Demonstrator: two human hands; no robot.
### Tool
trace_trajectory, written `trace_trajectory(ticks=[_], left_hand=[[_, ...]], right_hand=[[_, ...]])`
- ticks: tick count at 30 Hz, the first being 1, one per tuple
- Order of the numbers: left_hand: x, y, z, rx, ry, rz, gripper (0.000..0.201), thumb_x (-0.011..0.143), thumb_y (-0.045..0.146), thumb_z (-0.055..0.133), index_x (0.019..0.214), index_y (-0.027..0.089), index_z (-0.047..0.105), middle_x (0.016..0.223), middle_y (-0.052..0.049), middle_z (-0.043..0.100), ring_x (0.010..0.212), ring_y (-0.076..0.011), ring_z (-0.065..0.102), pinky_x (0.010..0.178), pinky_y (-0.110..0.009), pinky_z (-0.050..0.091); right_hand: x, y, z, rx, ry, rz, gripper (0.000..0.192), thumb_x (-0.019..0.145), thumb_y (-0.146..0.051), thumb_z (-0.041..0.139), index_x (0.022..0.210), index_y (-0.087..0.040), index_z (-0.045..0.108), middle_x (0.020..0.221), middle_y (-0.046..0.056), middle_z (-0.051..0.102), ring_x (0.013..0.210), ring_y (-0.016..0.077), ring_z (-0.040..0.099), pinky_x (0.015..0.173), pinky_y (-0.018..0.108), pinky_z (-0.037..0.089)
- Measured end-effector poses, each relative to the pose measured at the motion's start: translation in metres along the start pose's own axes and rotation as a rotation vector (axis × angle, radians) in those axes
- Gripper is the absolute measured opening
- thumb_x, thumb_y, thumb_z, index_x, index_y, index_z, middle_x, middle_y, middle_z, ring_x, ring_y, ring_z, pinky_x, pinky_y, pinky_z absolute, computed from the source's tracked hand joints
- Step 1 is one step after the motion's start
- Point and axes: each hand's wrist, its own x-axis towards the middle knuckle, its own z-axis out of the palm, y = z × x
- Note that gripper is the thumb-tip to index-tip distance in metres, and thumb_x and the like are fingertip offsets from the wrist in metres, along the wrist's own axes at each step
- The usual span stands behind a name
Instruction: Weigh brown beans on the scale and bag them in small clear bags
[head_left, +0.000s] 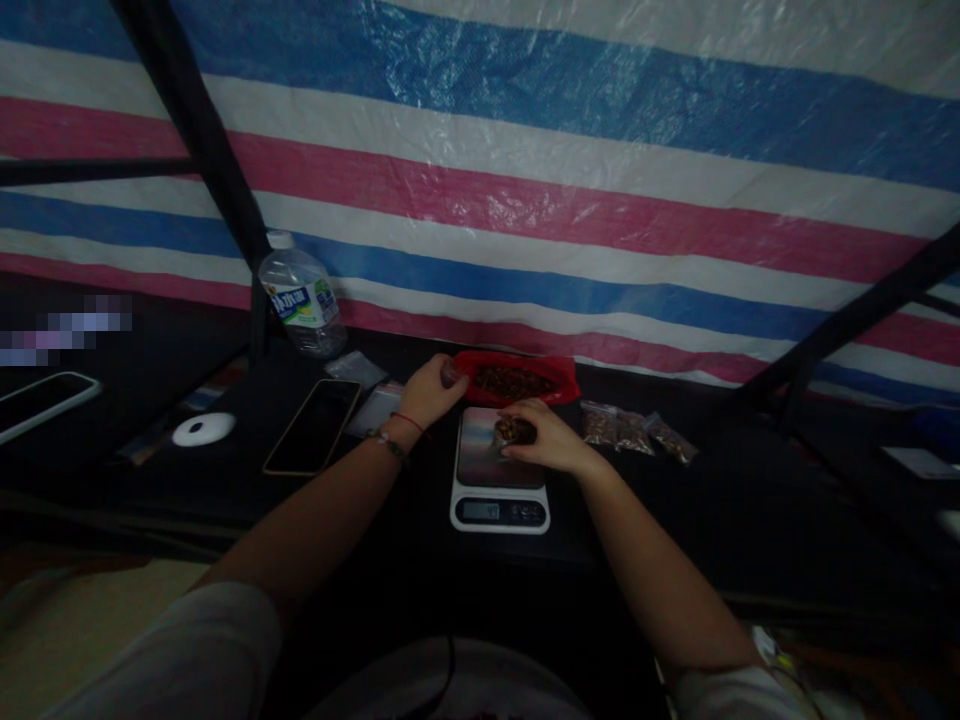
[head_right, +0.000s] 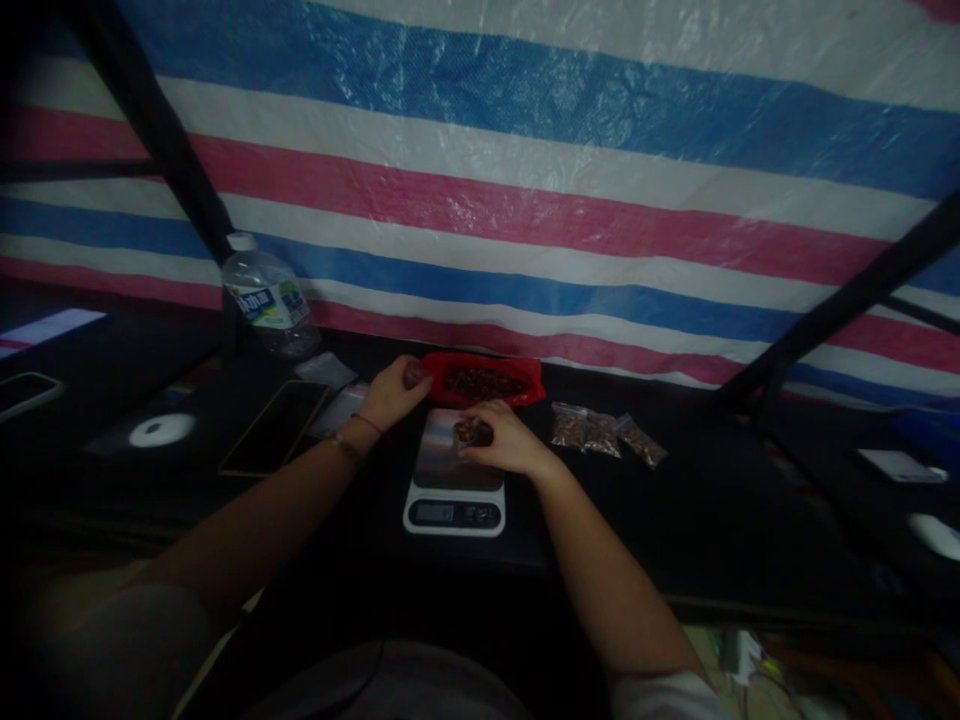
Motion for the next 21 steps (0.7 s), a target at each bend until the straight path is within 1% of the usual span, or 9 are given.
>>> trace_trajectory(ticks=[3,5,8,13,21], left_hand=[[0.000,0.002,0.000,-0.029,0.020,0.006,0.036,0.079,0.044,0.060,0.106,0.020,0.058,0.092,-0.005,0.068,0.082,-0.0207,0.065,0.074,-0.029,0.049],[0.000,0.001,0.001,-0.045,0.022,0.005,0.037,0.078,0.043,0.061,0.107,0.020,0.058,0.092,-0.005,0.068,0.083,-0.0208,0.065,0.075,-0.029,0.049],[0.001,0.000,0.002,-0.069,0.022,0.009,0.037,0.078,0.043,0.061,0.107,0.019,0.058,0.092,-0.005,0.068,0.083,-0.0208,0.065,0.074,-0.029,0.050],[0.001,-0.001,0.004,-0.131,0.015,0.005,0.034,0.079,0.042,0.059,0.105,0.019,0.058,0.091,-0.004,0.068,0.082,-0.0196,0.065,0.075,-0.029,0.050],[0.001,-0.003,0.004,-0.175,0.003,0.024,0.032,0.081,0.042,0.057,0.103,0.019,0.059,0.092,-0.004,0.068,0.084,-0.0192,0.064,0.076,-0.030,0.050]], right_hand=[[0.003,-0.001,0.000,-0.004,0.035,0.003,0.033,0.069,-0.025,0.076,0.100,-0.021,0.067,0.100,0.006,0.065,0.098,0.0228,0.057,0.090,0.039,0.043],[0.003,-0.001,-0.004,0.004,0.090,-0.011,0.030,0.069,-0.026,0.076,0.098,-0.021,0.067,0.097,0.006,0.066,0.097,0.0224,0.057,0.089,0.038,0.044],[0.002,0.000,-0.013,0.015,0.176,-0.033,0.031,0.070,-0.026,0.074,0.099,-0.021,0.066,0.098,0.006,0.067,0.097,0.0227,0.058,0.089,0.039,0.044],[-0.001,0.003,-0.021,0.053,0.283,0.010,0.037,0.072,-0.026,0.069,0.109,-0.024,0.065,0.109,0.008,0.065,0.105,0.0244,0.057,0.094,0.041,0.043],[-0.001,0.009,-0.017,0.082,0.266,0.034,0.042,0.073,-0.029,0.070,0.114,-0.024,0.062,0.112,0.008,0.063,0.106,0.0244,0.057,0.094,0.041,0.044]])
